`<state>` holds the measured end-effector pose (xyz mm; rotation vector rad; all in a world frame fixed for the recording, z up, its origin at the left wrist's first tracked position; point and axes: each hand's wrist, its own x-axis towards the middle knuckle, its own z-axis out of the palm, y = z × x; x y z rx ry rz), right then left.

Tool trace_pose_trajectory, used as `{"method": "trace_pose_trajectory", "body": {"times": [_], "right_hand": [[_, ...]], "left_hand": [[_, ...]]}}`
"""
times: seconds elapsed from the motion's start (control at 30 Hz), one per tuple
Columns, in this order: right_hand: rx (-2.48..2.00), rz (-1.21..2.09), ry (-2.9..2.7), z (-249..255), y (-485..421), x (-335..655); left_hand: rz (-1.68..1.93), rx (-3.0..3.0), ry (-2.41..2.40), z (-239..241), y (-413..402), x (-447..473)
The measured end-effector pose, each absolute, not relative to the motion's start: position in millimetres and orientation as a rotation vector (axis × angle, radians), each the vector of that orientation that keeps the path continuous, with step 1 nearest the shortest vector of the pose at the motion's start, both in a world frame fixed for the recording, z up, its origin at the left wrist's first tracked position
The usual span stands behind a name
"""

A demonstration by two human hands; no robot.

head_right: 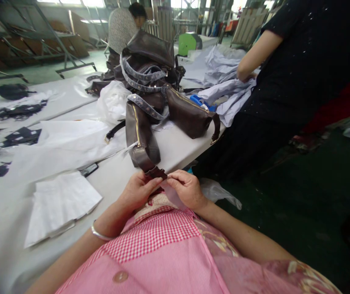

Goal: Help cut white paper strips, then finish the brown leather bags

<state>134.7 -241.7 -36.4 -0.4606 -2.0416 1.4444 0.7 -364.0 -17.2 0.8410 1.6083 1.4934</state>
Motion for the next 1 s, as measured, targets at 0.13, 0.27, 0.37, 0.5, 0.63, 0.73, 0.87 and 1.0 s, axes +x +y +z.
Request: {"method": "trace_pose_trajectory", "body": {"times": [0.13,0.27,0.37,0.5,0.63,0.73,0.87,1.0], "right_hand": [[-0.402,1.475,-2.055,-34,-242,131],[-0.392,1.451,-2.05,-33,-242,132],[-0.416,1.428,-2.032,-32,-243,134],[-0.442,1.428,-2.037,-31,-244,132],[-0.466,1.465,-2.042,-32,-244,126],[-0.491,1.592,-2.055,-33,-245,123],[-0.562,1.77,-1.984,-30,-248,123],[-0.633,1.973,-1.835,-27,-252,124]], "left_hand": [[1.462,0.846,1.658,-16,-366,-2],[1.47,0.821,1.63,-16,-368,-1],[1.492,0.799,1.625,-15,-369,1],[1.528,0.811,1.599,-16,-367,4],[1.532,0.874,1.617,-21,-366,2],[1.474,0.96,1.686,-23,-371,-4],[1.429,1.103,1.6,-24,-385,-11],[1.502,1.206,1.636,-29,-398,-13]]}}
